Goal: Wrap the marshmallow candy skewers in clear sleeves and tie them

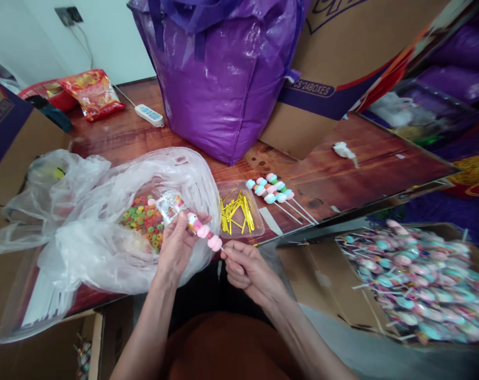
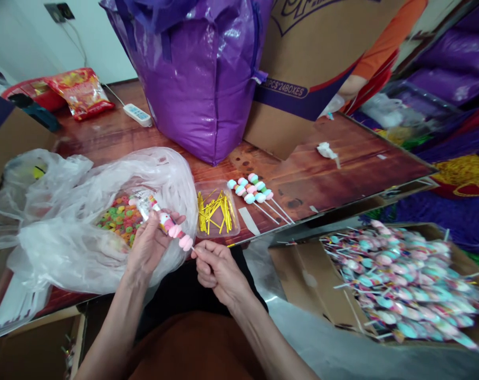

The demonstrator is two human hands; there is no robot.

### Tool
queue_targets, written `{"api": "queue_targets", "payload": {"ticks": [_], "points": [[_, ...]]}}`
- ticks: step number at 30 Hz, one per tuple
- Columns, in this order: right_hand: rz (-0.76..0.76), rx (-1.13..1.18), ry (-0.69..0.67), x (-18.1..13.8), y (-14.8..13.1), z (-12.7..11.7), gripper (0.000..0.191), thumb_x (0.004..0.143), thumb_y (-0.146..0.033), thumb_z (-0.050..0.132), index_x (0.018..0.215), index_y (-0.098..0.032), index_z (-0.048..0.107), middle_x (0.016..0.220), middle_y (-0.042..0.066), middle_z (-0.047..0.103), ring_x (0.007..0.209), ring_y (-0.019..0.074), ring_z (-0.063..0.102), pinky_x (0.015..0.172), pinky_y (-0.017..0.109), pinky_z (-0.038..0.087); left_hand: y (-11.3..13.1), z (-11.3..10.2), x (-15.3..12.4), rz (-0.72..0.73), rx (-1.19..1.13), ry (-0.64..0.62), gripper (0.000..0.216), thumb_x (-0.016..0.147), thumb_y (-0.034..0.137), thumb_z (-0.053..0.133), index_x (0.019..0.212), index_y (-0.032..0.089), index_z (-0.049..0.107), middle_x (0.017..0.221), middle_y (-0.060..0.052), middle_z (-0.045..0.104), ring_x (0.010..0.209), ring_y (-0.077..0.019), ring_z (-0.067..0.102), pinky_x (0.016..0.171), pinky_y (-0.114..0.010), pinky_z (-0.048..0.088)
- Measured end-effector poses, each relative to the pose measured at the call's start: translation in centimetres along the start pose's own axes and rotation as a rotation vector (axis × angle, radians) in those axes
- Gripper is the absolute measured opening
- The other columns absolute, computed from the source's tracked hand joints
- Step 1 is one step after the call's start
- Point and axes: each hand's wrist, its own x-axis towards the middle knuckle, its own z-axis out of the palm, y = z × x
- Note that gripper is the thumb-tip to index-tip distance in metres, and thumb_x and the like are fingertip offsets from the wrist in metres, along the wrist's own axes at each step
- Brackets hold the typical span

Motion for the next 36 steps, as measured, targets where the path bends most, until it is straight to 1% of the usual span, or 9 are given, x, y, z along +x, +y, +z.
{"api": "queue_targets", "payload": {"ticks": [2,4,7,9,15,22,25,29,36], "points": [[-0.071,-0.076,0.068,0.2,0.3,0.1,0.033,0.078,-0.044,0.075,0.075,-0.016,0.059,0.043,-0.011,0.038,0.035,0.0008,0.015,0.036,0.017,0.008,-0.3,0.0,-0.1,0.001,0.039,-0.017,0.032,0.076,0.043,0.08,0.087,0.014,0.071,0.087,-0.01,0.076,0.09,-0.0246,0.073,0.076,-0.033,0.056],[-0.185,-0.213,0.143,0.4,0.7,0.7,0.032,0.082,-0.045,0.069,0.075,-0.016,0.058,0.044,-0.01,0.039,0.036,0.0027,0.02,0.037,0.018,0.012,-0.6,0.1,-0.2,-0.001,0.06,-0.041,0.031,0.078,0.042,0.079,0.086,0.014,0.071,0.085,-0.01,0.075,0.087,-0.0229,0.072,0.074,-0.031,0.055],[-0.415,-0.506,0.244,0.6,1.1,1.7,0.029,0.089,-0.042,0.059,0.073,-0.018,0.055,0.049,-0.007,0.043,0.044,0.0063,0.035,0.044,0.019,0.028,-0.9,0.4,-0.5,-0.027,0.081,-0.072,0.031,0.078,0.043,0.078,0.088,0.014,0.071,0.083,-0.01,0.075,0.084,-0.0216,0.072,0.069,-0.027,0.054],[-0.515,-0.646,0.275,0.6,1.0,2.1,0.029,0.093,-0.039,0.054,0.073,-0.018,0.054,0.053,-0.006,0.045,0.05,0.0079,0.041,0.05,0.021,0.034,-0.6,0.5,-0.5,-0.047,0.095,-0.088,0.032,0.078,0.044,0.078,0.089,0.014,0.071,0.083,-0.01,0.075,0.085,-0.0222,0.072,0.069,-0.027,0.054],[-0.529,-0.819,0.269,-0.1,0.9,1.6,0.027,0.096,-0.035,0.05,0.075,-0.019,0.053,0.054,-0.006,0.045,0.051,0.0091,0.043,0.052,0.022,0.035,0.4,-0.2,0.1,-0.023,0.077,-0.025,0.029,0.074,0.04,0.082,0.088,0.016,0.071,0.093,-0.011,0.076,0.09,-0.0251,0.073,0.075,-0.032,0.055],[-0.665,-0.922,0.36,1.5,0.8,2.3,0.026,0.097,-0.032,0.049,0.075,-0.02,0.053,0.057,-0.005,0.048,0.052,0.0095,0.046,0.055,0.022,0.037,-0.2,0.1,-0.5,-0.034,0.118,-0.1,0.029,0.077,0.04,0.079,0.09,0.015,0.072,0.09,-0.01,0.076,0.09,-0.0233,0.073,0.08,-0.031,0.056],[-0.654,-0.963,0.303,1.3,0.6,2.4,0.027,0.098,-0.03,0.048,0.074,-0.02,0.053,0.06,-0.004,0.052,0.055,0.01,0.049,0.057,0.022,0.038,0.4,-0.3,-0.2,-0.029,0.124,-0.075,0.031,0.076,0.041,0.08,0.089,0.014,0.072,0.091,-0.011,0.076,0.092,-0.0251,0.073,0.079,-0.032,0.056],[-0.644,-1.12,0.231,0.0,0.4,1.5,0.026,0.098,-0.026,0.047,0.076,-0.02,0.058,0.062,-0.004,0.053,0.055,0.0102,0.049,0.056,0.022,0.037,1.4,-1.1,0.6,0.019,0.099,0.014,0.037,0.073,0.045,0.081,0.088,0.013,0.07,0.086,-0.012,0.076,0.091,-0.0278,0.073,0.077,-0.034,0.056],[-0.831,-1.299,0.27,-1.4,-0.8,0.1,0.019,0.098,-0.021,0.05,0.083,-0.02,0.061,0.065,-0.002,0.06,0.052,0.0095,0.05,0.056,0.022,0.039,1.4,-1.6,0.7,0.024,0.127,0.027,0.038,0.075,0.046,0.079,0.084,0.011,0.069,0.089,-0.015,0.076,0.084,-0.0268,0.074,0.078,-0.037,0.057]]}}
